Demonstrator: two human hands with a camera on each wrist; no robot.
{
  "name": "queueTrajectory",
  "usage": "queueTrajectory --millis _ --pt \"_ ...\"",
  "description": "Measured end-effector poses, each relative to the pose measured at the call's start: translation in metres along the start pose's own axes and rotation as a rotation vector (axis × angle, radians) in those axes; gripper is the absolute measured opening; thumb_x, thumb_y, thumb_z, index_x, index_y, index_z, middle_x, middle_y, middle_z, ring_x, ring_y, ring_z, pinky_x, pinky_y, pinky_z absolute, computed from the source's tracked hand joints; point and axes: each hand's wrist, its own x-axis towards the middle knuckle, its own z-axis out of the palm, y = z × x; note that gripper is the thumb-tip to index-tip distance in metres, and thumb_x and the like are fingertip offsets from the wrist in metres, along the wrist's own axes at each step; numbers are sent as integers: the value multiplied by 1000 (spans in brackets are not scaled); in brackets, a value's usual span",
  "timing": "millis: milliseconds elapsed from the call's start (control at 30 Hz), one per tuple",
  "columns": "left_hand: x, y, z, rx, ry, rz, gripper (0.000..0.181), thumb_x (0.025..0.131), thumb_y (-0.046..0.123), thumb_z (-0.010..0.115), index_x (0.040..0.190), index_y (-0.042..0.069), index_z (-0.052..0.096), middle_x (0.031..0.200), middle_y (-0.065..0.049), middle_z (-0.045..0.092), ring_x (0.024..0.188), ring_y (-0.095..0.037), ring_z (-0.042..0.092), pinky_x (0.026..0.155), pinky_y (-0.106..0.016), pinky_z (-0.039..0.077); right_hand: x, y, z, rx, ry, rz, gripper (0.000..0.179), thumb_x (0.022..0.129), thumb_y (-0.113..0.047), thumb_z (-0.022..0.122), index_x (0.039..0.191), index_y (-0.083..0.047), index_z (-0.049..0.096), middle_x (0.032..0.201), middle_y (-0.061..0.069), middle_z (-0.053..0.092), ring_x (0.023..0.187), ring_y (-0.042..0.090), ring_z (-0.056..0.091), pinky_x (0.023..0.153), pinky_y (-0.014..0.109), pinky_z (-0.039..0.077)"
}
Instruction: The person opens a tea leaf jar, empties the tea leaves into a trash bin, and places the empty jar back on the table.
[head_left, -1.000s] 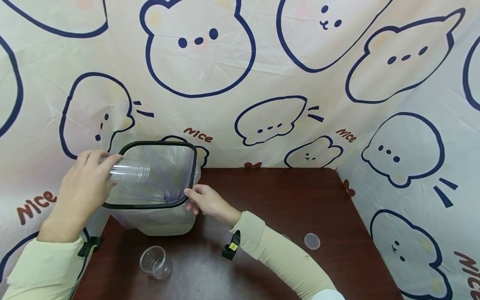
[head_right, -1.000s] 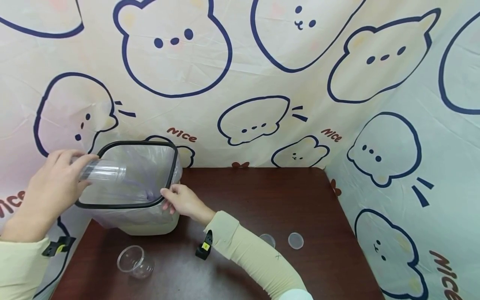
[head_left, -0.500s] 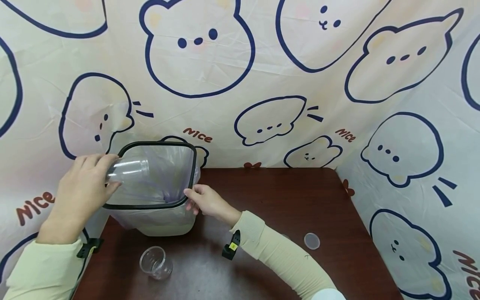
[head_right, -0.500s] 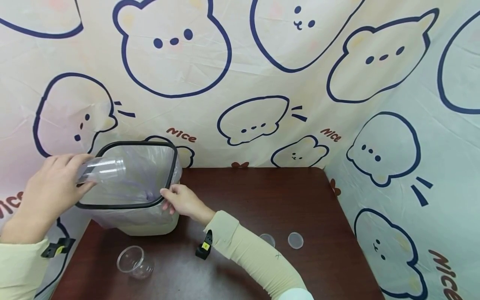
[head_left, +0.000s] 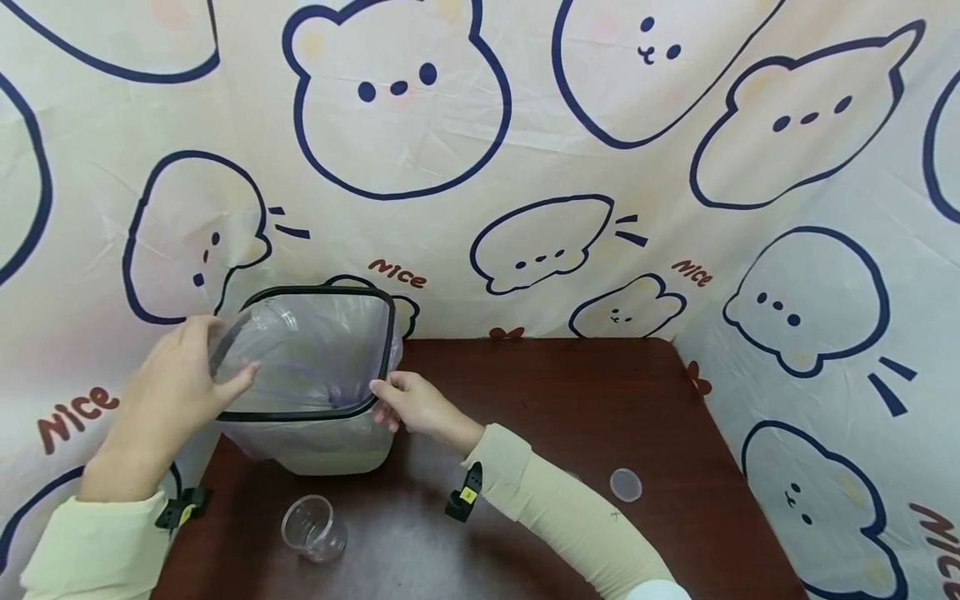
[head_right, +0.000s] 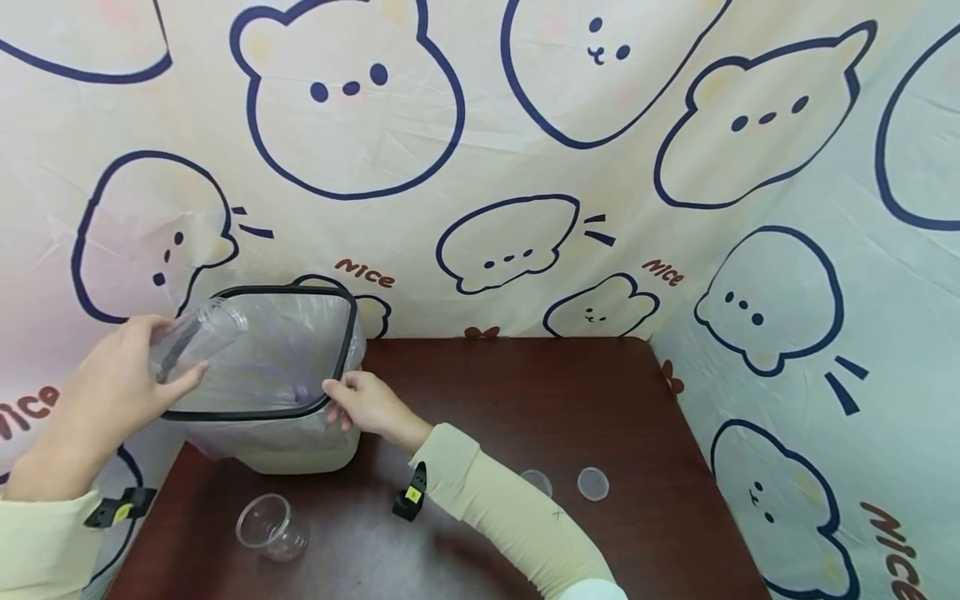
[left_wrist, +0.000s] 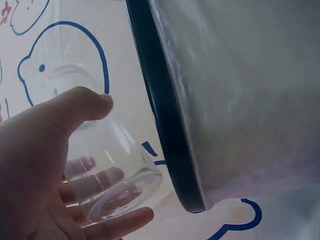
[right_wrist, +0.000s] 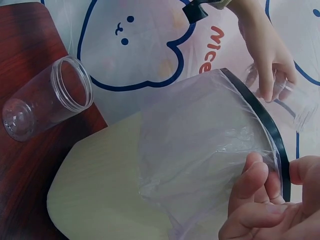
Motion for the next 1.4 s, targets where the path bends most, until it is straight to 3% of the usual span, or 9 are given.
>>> queueTrajectory --millis 267,533,633,800,1000,1200,1300,1367,1400 --pt "-18 0 4 -110 -12 -119 67 90 27 76 132 -12 41 122 -37 54 110 -55 53 88 -70 41 -1 1 -2 10 -1 2 33 107 -34 53 85 -10 59 71 0 64 54 12 52 47 25 33" --pt "-39 1 9 -209 93 -155 78 86 17 79 143 -11 34 122 -41 53 107 -59 55 86 -72 42 -1 2 0 9 6 8 32 107 -34 53 86 -10 60 72 0 65 55 12 52 48 24 33" --pt "-46 1 10 -231 130 -149 74 84 13 80 141 -10 39 118 -37 56 102 -54 59 92 -36 53 -1 2 0 9 3 7 32 107 -33 53 86 -10 59 70 0 64 53 12 51 46 24 31" --pt "-60 2 12 -280 206 -161 70 81 8 82 139 -5 45 116 -30 59 96 -6 61 79 2 29 0 2 0 17 -4 7 32 107 -33 53 85 -10 59 69 -1 63 52 11 50 45 24 30" --pt "-79 1 13 -303 227 -307 69 80 12 84 140 3 48 115 -24 62 89 22 38 83 -1 30 0 2 1 24 -7 -2 32 107 -32 53 85 -10 59 69 -1 63 53 11 50 46 24 30" --pt "-103 -3 17 -296 205 -526 73 84 19 81 145 7 42 118 -31 64 99 8 52 108 -18 32 1 3 2 21 -9 -5 32 107 -33 53 85 -10 60 70 -1 64 53 11 51 46 24 32" --pt "-112 -7 21 -311 176 -548 74 88 19 78 148 5 38 126 -36 58 96 10 52 116 -31 30 1 5 1 25 2 -6 32 107 -33 53 85 -10 60 70 -1 64 52 11 51 45 24 31" --pt "-117 -8 24 -320 159 -559 74 90 19 76 149 3 34 130 -38 54 106 -15 65 117 -51 29 1 5 1 25 3 -3 32 107 -33 53 85 -10 60 70 -1 64 53 11 51 46 24 31" --pt "-120 -10 27 -321 159 -566 74 90 20 76 149 3 35 130 -36 54 99 0 61 117 -50 30 0 4 0 23 1 -4 32 107 -33 53 85 -10 59 70 -1 64 53 11 51 46 24 32"
